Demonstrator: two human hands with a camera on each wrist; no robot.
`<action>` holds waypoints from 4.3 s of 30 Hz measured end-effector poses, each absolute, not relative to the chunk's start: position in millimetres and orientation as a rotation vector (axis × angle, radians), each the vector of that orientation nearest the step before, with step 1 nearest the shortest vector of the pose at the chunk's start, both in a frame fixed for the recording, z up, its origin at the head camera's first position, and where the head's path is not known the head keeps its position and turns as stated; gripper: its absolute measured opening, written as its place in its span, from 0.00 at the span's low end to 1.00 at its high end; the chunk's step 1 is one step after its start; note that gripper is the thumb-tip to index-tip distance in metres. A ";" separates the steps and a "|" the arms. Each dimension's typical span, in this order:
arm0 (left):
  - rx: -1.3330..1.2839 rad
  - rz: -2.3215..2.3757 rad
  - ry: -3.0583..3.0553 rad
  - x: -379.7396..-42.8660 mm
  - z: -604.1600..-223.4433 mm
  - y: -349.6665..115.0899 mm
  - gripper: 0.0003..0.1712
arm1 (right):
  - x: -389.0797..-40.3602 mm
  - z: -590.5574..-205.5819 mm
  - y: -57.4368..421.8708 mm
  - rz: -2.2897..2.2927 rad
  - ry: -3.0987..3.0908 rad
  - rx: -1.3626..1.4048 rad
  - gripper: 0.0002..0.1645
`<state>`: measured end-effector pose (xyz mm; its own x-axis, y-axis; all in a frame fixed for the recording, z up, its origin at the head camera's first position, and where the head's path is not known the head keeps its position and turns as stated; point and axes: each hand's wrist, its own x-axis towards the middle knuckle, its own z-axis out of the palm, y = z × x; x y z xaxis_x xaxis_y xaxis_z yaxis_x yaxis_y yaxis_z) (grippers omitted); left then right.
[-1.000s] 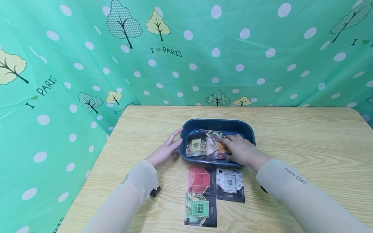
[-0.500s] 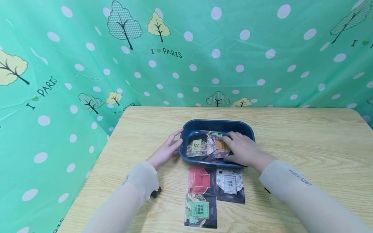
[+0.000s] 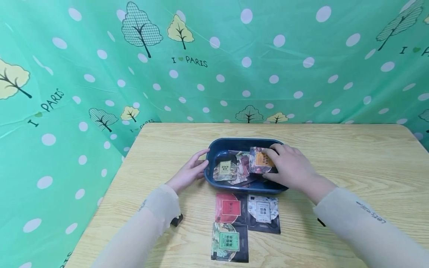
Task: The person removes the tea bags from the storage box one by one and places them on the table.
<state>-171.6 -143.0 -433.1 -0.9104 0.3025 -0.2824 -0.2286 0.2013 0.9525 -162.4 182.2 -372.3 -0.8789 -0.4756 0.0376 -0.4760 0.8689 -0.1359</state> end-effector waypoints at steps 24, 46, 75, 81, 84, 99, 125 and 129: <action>0.107 1.752 2.027 -173.1 -431.4 -147.9 0.36 | -68.4 -363.5 190.0 0.367 -2.891 0.792 0.51; 0.075 1.767 1.976 -173.3 -431.2 -145.8 0.36 | -21.1 -431.6 195.8 0.221 -3.187 1.030 0.46; 0.038 1.787 1.953 -172.5 -432.9 -147.1 0.36 | -18.1 -446.5 192.9 0.202 -3.298 1.061 0.46; 0.041 1.783 1.953 -172.8 -433.2 -147.3 0.36 | -20.0 -442.0 191.6 0.218 -3.299 1.049 0.45; 0.044 1.777 1.960 -172.9 -433.3 -147.5 0.36 | -21.3 -437.7 190.9 0.208 -3.257 1.059 0.43; 0.034 1.756 1.967 -175.1 -437.0 -148.5 0.35 | -54.8 -397.8 177.2 0.410 -2.775 0.899 0.28; 0.031 1.751 1.980 -175.0 -436.1 -146.7 0.36 | -150.0 -394.9 169.9 0.489 -3.126 0.672 0.39; 0.034 1.754 1.979 -174.6 -435.8 -147.3 0.37 | -156.0 -396.5 165.0 0.390 -3.173 0.689 0.42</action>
